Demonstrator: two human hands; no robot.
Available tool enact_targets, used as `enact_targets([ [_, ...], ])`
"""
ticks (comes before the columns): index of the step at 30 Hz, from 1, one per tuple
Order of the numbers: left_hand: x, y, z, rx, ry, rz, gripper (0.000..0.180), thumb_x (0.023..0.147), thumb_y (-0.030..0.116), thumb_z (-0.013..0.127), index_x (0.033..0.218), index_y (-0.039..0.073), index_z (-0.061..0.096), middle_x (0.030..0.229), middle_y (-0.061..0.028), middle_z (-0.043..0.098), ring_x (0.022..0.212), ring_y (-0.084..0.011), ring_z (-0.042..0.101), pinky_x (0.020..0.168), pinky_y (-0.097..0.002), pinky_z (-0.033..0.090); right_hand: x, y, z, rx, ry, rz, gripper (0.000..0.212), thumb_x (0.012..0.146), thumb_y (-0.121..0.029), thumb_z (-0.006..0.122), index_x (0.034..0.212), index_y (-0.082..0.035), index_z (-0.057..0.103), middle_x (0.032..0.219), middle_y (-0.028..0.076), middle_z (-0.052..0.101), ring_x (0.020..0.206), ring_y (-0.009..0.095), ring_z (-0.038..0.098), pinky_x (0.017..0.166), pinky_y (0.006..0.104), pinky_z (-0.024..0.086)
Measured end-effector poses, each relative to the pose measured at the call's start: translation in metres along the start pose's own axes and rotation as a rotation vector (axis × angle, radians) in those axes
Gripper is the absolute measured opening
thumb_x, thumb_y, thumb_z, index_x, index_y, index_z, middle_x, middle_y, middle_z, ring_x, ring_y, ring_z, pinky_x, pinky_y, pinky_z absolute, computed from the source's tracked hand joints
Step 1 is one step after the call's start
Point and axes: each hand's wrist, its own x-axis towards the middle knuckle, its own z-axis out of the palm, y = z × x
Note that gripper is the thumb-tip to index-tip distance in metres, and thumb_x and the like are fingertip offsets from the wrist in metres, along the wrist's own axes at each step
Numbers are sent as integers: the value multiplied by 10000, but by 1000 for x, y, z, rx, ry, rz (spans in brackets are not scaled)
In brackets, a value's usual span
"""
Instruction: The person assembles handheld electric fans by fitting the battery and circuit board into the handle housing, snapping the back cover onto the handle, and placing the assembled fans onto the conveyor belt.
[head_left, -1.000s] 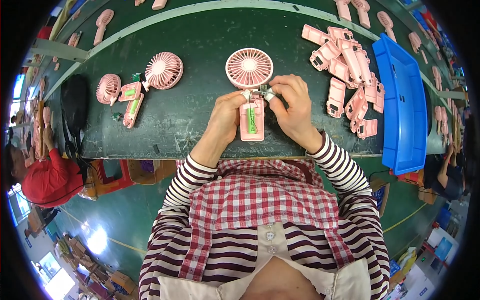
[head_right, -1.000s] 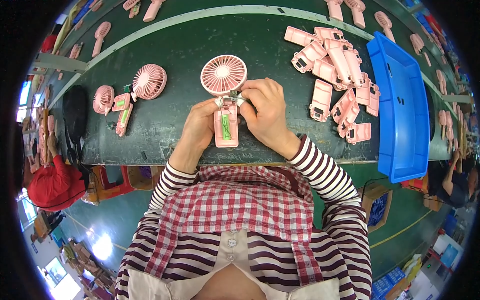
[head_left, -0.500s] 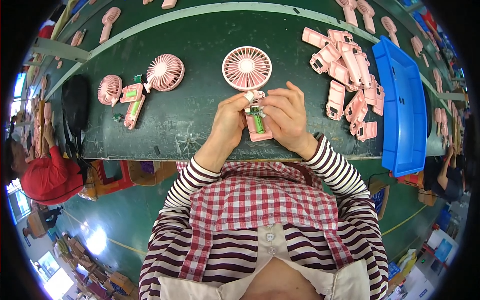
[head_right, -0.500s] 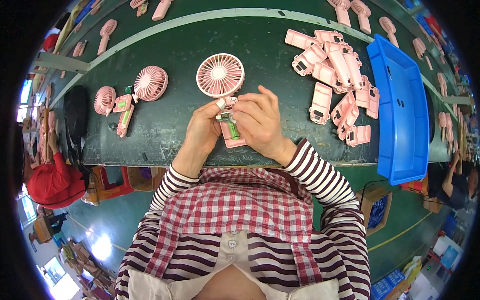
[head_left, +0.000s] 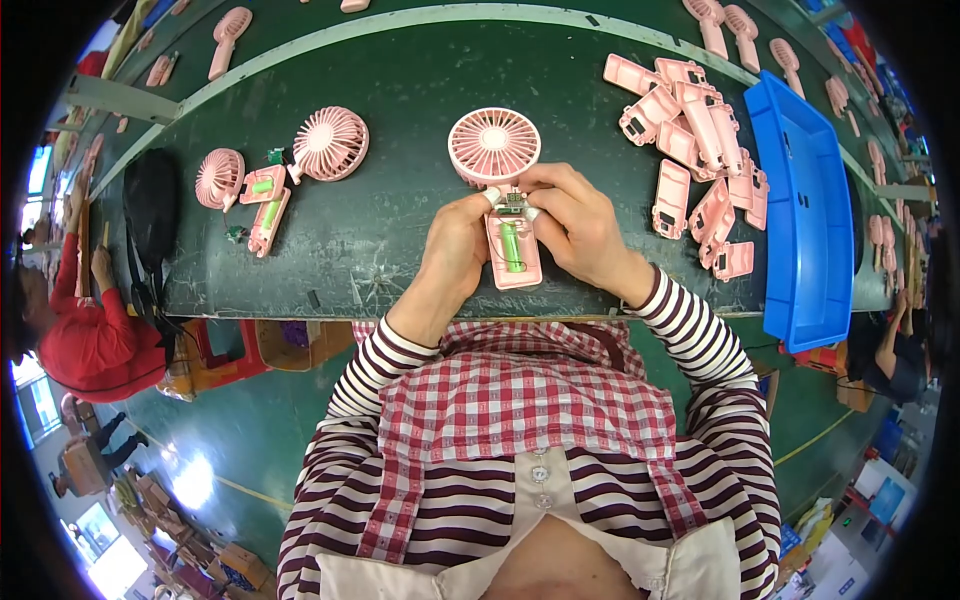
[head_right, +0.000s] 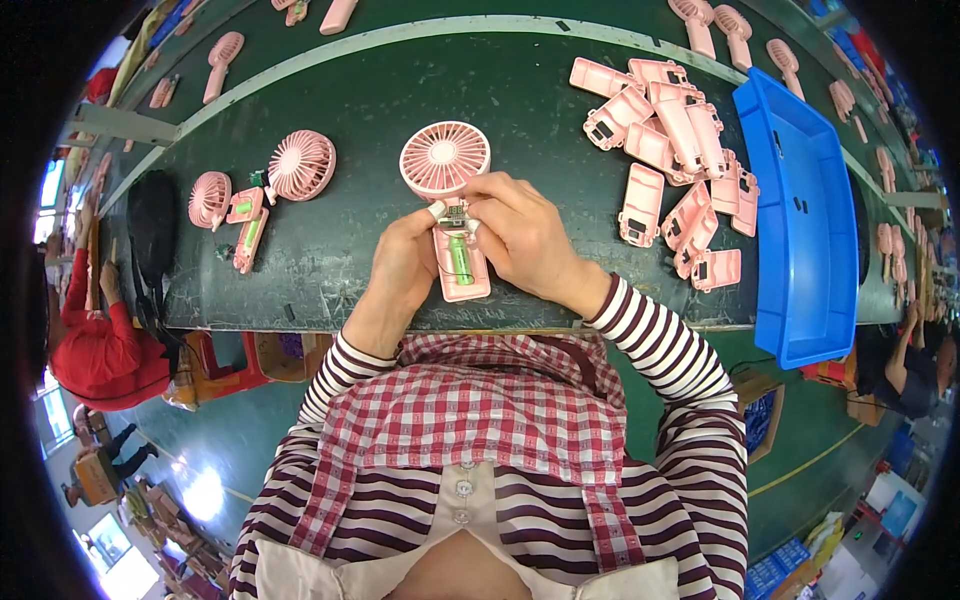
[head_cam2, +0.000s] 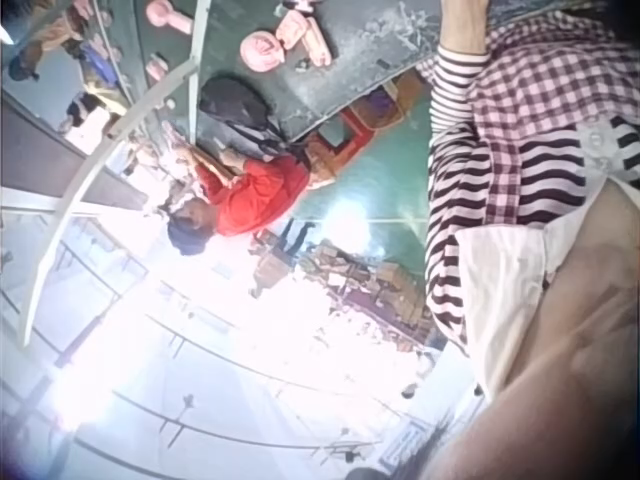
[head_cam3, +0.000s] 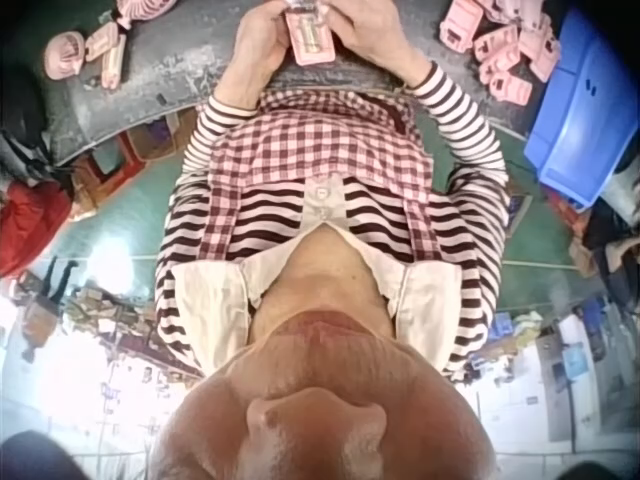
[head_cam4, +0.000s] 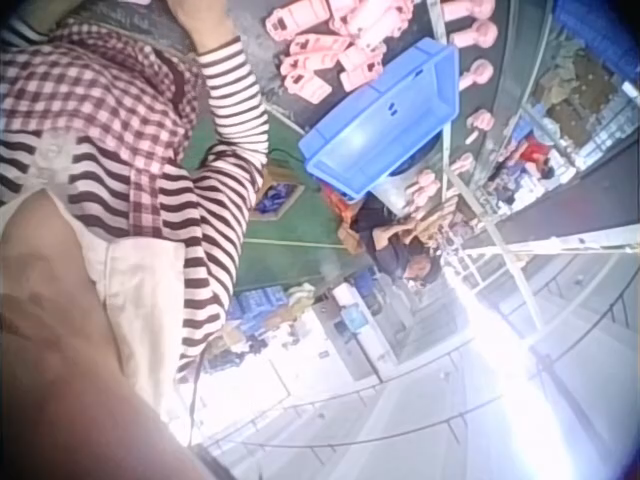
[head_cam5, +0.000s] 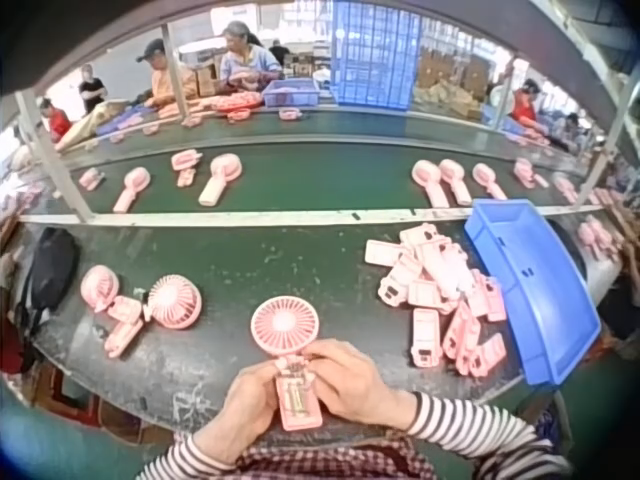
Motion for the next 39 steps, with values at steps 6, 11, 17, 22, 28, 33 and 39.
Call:
enact_targets([
  [6, -3, 2, -4, -62, 4, -37, 298, 900, 152, 353, 1064, -57, 489, 993, -131, 580, 884, -208, 588, 761, -352, 496, 4, 4, -3, 151, -52, 107, 129, 714, 68, 567, 841, 47, 558, 950, 124, 569, 820, 243, 595, 697, 298, 492],
  [11, -4, 6, -4, -50, -6, -73, 312, 906, 152, 324, 1096, -50, 468, 1019, -127, 571, 906, -207, 583, 788, -355, 493, 7, 0, -7, 179, -122, 125, 131, 711, 66, 572, 841, 47, 571, 952, 118, 569, 832, 236, 598, 707, 300, 491],
  [17, -3, 8, -4, -51, -1, -78, 303, 909, 156, 336, 1087, -46, 475, 1016, -117, 574, 895, -201, 582, 790, -348, 486, 10, 3, -8, 164, -146, 79, 140, 702, 73, 560, 839, 49, 575, 952, 115, 566, 831, 233, 598, 707, 299, 489],
  [22, -3, 8, -4, -46, -27, -76, 301, 916, 155, 325, 1088, -43, 471, 1005, -113, 574, 888, -195, 585, 779, -343, 491, 8, 4, -4, 104, -112, 49, 137, 699, 64, 556, 836, 48, 559, 955, 127, 558, 825, 252, 581, 696, 311, 479],
  [28, -3, 9, -6, -28, -18, -84, 296, 917, 155, 328, 1087, -42, 471, 999, -113, 577, 880, -192, 589, 775, -342, 498, 8, 3, -3, 107, -106, 12, 135, 705, 65, 549, 839, 52, 552, 962, 130, 551, 826, 260, 576, 701, 314, 477],
  [33, -2, 8, -7, -40, -20, -89, 292, 918, 157, 333, 1083, -41, 471, 999, -114, 577, 877, -193, 590, 776, -345, 499, 8, 3, -2, 99, -117, 6, 127, 707, 65, 546, 833, 47, 547, 960, 133, 547, 827, 267, 572, 697, 322, 475],
  [39, -2, 5, -9, -75, -13, -86, 280, 897, 147, 374, 1059, -47, 493, 983, -117, 584, 861, -196, 590, 751, -340, 494, 7, 4, -2, 75, -132, -16, 137, 695, 70, 545, 830, 41, 539, 957, 133, 544, 824, 277, 567, 690, 332, 474],
])
